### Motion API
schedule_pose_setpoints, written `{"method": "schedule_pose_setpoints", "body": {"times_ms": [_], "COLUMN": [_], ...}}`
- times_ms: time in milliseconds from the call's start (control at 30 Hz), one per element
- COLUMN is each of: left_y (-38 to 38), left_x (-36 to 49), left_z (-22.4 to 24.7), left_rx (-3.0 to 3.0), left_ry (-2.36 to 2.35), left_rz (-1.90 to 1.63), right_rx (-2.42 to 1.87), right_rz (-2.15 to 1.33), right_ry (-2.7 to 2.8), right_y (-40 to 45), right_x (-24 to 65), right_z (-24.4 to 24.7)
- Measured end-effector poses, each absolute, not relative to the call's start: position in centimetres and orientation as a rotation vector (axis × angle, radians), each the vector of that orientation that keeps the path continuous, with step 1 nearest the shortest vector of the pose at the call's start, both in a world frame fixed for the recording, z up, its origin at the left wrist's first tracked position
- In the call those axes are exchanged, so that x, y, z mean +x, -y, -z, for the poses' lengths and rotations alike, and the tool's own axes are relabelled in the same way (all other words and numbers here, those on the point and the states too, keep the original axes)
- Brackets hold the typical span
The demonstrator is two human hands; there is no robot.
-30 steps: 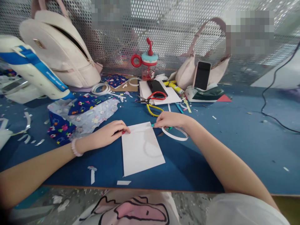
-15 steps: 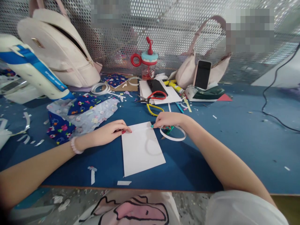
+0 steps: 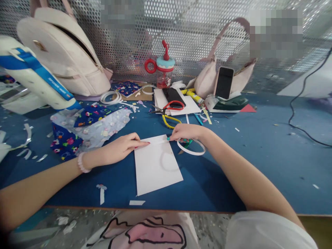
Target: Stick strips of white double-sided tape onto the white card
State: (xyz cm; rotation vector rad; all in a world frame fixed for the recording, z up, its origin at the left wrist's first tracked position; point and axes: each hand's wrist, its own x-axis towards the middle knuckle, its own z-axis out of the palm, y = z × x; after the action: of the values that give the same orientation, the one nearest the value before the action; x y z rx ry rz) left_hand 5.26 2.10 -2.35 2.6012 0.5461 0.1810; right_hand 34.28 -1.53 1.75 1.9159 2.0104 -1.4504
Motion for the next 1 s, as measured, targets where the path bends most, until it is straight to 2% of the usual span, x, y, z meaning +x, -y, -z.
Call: {"method": "schedule_pose_setpoints", "body": {"times_ms": [333, 667, 1000], "left_y": [-1.4, -1.3, -0.4], "left_x": [5.0, 4.6, 4.6], "left_z": [1.1, 1.0, 0.9], "left_rx": [2.639, 2.842, 3.089], "left_ry": [-0.552, -0.485, -0.401], "left_rz": [-0.101, -0.189, -0.241], "right_rx": [1.897, 1.828, 1.917], "right_rz": [1.430, 1.374, 1.527], "right_ry": [-2.062, -2.086, -2.031], "right_y": [1.6, 1.9, 1.4], "right_x": [34.6, 34.3, 35.0], "right_z": [-1.3, -2.0, -0.7]}}
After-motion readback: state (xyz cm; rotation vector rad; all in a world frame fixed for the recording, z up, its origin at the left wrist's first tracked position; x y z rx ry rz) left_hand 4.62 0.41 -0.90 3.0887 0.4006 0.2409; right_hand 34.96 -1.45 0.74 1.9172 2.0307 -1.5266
